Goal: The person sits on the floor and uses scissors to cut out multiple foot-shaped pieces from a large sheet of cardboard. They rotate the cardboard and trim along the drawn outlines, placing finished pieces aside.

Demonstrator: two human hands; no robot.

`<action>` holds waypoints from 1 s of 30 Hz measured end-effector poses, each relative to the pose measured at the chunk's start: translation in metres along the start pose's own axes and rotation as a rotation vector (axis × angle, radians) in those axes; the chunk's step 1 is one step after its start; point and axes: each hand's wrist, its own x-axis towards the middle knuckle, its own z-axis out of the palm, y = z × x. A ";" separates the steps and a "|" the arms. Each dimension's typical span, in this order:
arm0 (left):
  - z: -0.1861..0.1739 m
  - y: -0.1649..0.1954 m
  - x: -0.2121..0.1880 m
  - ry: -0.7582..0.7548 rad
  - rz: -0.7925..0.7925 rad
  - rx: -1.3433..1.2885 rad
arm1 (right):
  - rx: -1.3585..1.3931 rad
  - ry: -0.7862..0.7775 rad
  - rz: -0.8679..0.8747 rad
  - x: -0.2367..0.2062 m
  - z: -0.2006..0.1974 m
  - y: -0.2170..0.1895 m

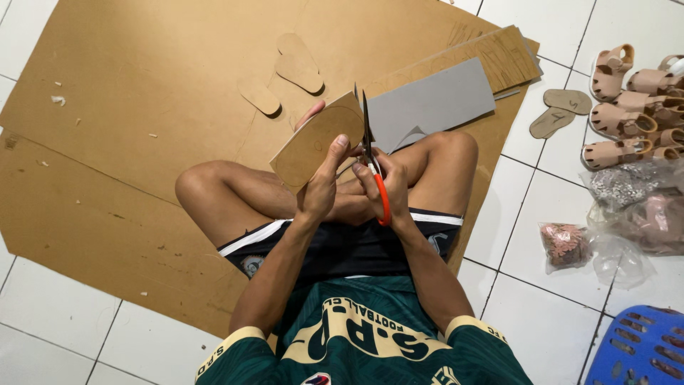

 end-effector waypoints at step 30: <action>-0.023 0.013 0.017 -0.183 -0.040 0.126 | 0.008 -0.023 0.006 -0.005 -0.011 0.005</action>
